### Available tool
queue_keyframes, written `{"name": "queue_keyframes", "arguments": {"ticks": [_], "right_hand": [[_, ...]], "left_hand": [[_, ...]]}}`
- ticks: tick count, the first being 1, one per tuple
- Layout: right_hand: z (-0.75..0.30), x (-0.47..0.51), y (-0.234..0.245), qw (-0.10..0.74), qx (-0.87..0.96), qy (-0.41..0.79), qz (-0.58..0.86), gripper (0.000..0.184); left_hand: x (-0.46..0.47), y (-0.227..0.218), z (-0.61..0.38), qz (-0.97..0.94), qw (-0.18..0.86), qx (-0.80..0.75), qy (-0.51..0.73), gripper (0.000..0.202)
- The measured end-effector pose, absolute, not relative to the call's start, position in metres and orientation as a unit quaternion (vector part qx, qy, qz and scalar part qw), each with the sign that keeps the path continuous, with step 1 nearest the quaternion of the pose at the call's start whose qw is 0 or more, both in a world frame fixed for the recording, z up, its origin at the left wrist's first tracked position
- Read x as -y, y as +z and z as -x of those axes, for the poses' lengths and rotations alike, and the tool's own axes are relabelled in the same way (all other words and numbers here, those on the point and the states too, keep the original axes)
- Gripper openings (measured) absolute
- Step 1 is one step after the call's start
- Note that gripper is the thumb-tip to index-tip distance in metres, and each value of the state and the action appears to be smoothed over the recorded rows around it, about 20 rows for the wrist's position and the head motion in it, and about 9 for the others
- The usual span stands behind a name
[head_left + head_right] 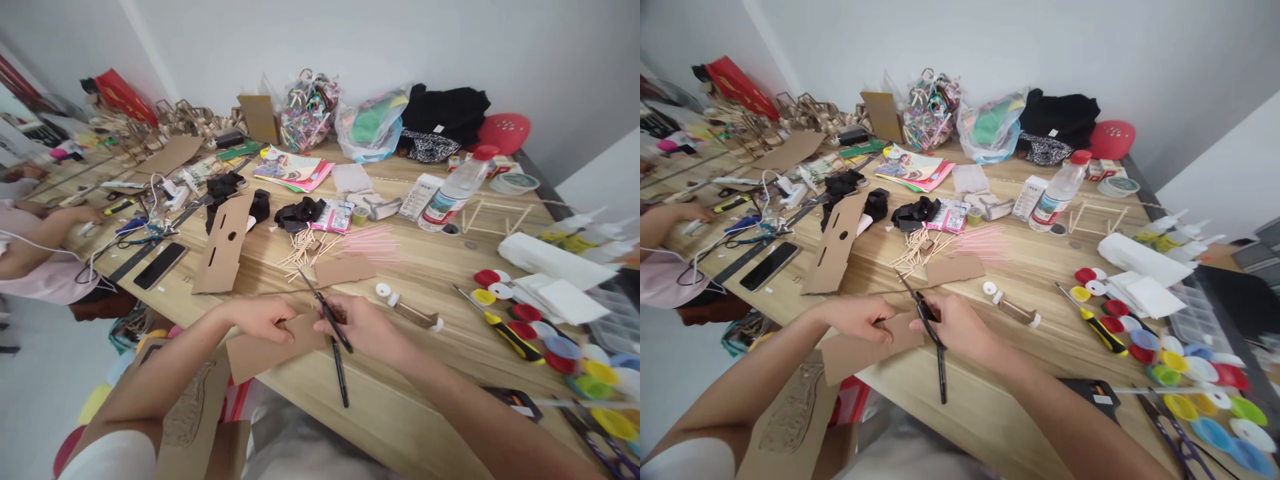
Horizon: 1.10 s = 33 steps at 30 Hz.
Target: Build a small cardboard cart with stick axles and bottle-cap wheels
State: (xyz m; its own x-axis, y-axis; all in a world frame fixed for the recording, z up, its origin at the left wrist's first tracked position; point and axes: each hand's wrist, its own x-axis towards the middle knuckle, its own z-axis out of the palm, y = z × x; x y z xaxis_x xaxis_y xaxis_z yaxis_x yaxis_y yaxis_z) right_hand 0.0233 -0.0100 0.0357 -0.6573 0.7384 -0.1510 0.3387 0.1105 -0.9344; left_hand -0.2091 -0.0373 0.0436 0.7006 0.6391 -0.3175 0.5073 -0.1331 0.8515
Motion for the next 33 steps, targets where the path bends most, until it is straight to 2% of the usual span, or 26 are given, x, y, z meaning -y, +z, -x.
{"name": "queue_keyframes", "arguments": {"ticks": [3,6,9,13,17,21,25,29,33], "right_hand": [[-0.019,0.022,0.030,0.202,0.703,0.573,0.371,0.025],[-0.026,0.027,0.025,0.214,0.632,0.635,0.389,0.032],[-0.036,0.029,0.021,0.242,0.555,0.675,0.422,0.044],[-0.039,0.037,0.014,0.324,0.453,0.692,0.459,0.055],[-0.032,0.045,0.003,0.387,0.374,0.693,0.479,0.061],[-0.028,0.045,-0.004,0.419,0.378,0.667,0.487,0.066],[-0.041,0.041,0.003,0.406,0.449,0.631,0.485,0.069],[-0.064,0.045,0.009,0.349,0.525,0.622,0.464,0.076],[-0.084,0.060,0.004,0.291,0.594,0.613,0.432,0.075]], "left_hand": [[0.032,0.050,0.200,-0.772,0.516,-0.367,0.061,0.043],[0.026,0.059,0.206,-0.724,0.579,-0.364,0.089,0.043],[0.024,0.061,0.222,-0.604,0.638,-0.434,0.201,0.048],[0.035,0.038,0.218,-0.464,0.632,-0.506,0.360,0.044],[0.053,0.006,0.171,-0.428,0.683,-0.445,0.390,0.061],[0.059,-0.009,0.116,-0.380,0.644,-0.466,0.474,0.063],[0.053,-0.008,0.089,-0.382,0.604,-0.469,0.519,0.062],[0.045,0.001,0.089,-0.384,0.573,-0.498,0.525,0.059],[0.040,0.010,0.094,-0.344,0.584,-0.519,0.521,0.059]]}}
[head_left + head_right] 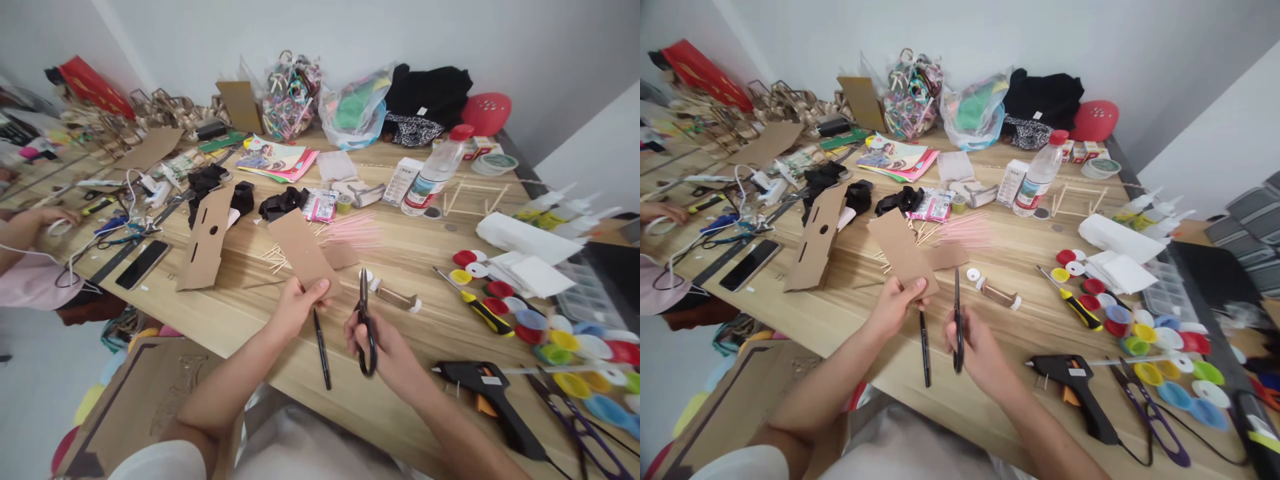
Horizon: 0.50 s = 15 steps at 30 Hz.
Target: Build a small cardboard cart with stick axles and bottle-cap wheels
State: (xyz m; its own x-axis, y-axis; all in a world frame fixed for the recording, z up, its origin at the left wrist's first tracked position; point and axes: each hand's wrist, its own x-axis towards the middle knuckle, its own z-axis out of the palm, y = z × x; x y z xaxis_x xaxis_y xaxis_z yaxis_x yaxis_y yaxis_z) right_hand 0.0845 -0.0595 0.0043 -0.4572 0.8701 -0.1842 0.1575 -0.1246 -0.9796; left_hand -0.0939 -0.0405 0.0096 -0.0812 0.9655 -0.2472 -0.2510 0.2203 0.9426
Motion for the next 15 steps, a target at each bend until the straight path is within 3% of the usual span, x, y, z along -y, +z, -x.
{"name": "queue_keyframes", "arguments": {"ticks": [15], "right_hand": [[-0.088,0.059,0.017,0.221,0.691,0.547,0.418,0.080]], "left_hand": [[0.036,0.018,0.087,-0.379,0.633,-0.486,0.468,0.041]]}}
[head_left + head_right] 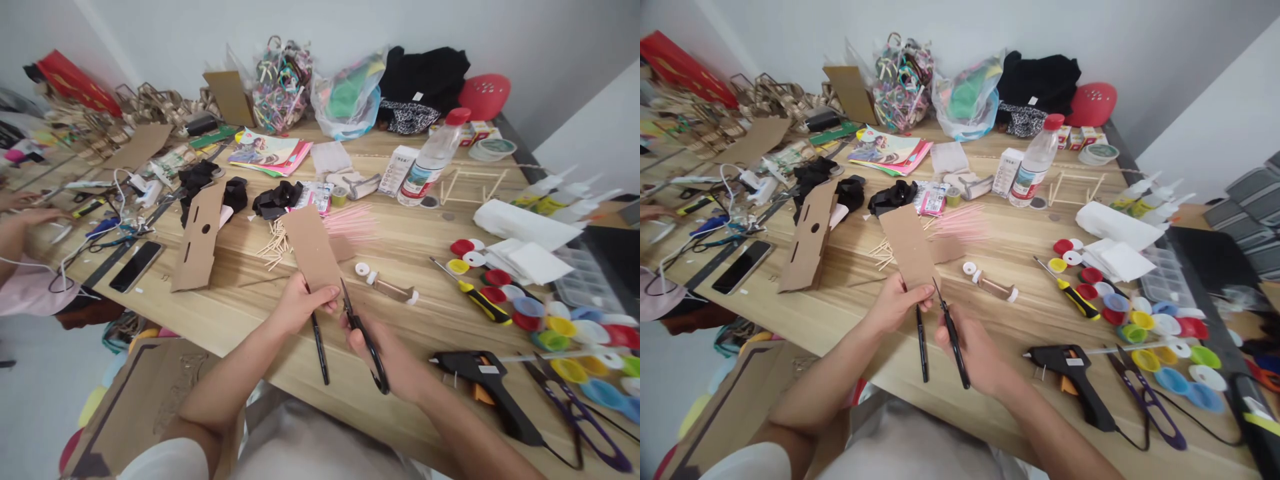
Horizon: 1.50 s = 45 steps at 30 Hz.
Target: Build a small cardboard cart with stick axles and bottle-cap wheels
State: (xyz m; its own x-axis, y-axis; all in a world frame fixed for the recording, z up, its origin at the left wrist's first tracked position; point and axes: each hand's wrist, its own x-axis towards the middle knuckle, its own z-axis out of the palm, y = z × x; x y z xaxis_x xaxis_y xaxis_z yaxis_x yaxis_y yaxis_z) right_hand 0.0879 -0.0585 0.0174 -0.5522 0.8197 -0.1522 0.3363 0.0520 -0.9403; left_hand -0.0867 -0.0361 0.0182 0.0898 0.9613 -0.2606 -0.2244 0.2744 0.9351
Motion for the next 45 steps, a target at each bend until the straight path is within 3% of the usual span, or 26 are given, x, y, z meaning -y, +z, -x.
{"name": "queue_keyframes", "arguments": {"ticks": [5,12,18,22,29,34,36,40,45], "right_hand": [[-0.084,0.060,0.017,0.231,0.676,0.547,0.437,0.073],[-0.077,0.062,0.008,0.207,0.574,0.605,0.511,0.036],[-0.078,0.057,0.007,0.222,0.577,0.606,0.500,0.031],[-0.078,0.054,0.012,0.270,0.649,0.542,0.460,0.038],[-0.070,0.060,-0.005,0.249,0.566,0.589,0.520,0.049],[-0.070,0.059,-0.005,0.256,0.550,0.607,0.513,0.053],[-0.071,0.058,-0.001,0.266,0.571,0.607,0.486,0.059],[-0.072,0.056,0.008,0.304,0.633,0.562,0.437,0.076],[-0.071,0.060,0.010,0.310,0.638,0.539,0.453,0.080]], "left_hand": [[0.036,0.020,0.086,-0.398,0.626,-0.486,0.461,0.039],[0.035,0.023,0.083,-0.397,0.631,-0.473,0.469,0.041],[0.035,0.026,0.083,-0.398,0.633,-0.484,0.454,0.032],[0.037,0.026,0.081,-0.415,0.656,-0.471,0.419,0.031],[0.036,0.023,0.084,-0.428,0.660,-0.459,0.412,0.048],[0.026,0.020,0.085,-0.422,0.542,-0.498,0.529,0.065],[0.025,0.017,0.082,-0.413,0.501,-0.513,0.562,0.064],[0.030,0.011,0.077,-0.432,0.516,-0.509,0.536,0.059],[0.035,0.011,0.080,-0.456,0.513,-0.508,0.521,0.051]]}}
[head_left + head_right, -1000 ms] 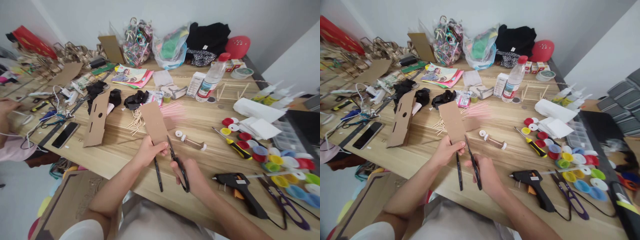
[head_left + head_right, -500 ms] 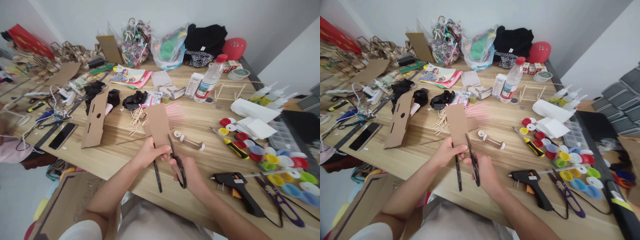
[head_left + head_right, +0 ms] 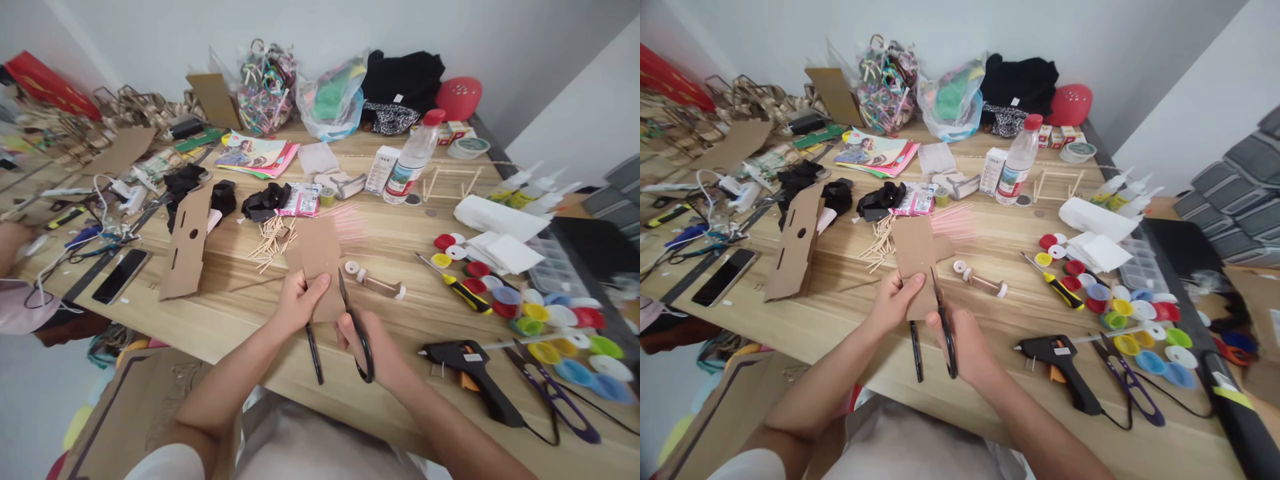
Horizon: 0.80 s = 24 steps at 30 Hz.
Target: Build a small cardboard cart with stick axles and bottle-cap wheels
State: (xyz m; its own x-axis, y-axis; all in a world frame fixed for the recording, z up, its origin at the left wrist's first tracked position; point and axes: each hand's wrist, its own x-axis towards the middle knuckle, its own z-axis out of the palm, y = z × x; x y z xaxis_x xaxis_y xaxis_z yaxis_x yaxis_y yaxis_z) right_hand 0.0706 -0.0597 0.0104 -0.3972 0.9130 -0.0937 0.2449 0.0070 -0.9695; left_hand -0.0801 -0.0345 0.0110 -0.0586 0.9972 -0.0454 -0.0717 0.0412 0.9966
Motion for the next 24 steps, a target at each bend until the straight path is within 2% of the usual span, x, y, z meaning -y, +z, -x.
{"name": "queue_keyframes", "arguments": {"ticks": [8,16,24], "right_hand": [[-0.060,0.067,0.004,0.324,0.549,0.612,0.469,0.076],[-0.067,0.061,0.002,0.333,0.599,0.551,0.477,0.085],[-0.060,0.063,0.013,0.338,0.527,0.593,0.506,0.084]], "left_hand": [[0.034,0.015,0.083,-0.489,0.488,-0.503,0.519,0.049],[0.040,0.018,0.078,-0.511,0.540,-0.471,0.474,0.056],[0.039,0.025,0.078,-0.488,0.556,-0.471,0.480,0.069]]}}
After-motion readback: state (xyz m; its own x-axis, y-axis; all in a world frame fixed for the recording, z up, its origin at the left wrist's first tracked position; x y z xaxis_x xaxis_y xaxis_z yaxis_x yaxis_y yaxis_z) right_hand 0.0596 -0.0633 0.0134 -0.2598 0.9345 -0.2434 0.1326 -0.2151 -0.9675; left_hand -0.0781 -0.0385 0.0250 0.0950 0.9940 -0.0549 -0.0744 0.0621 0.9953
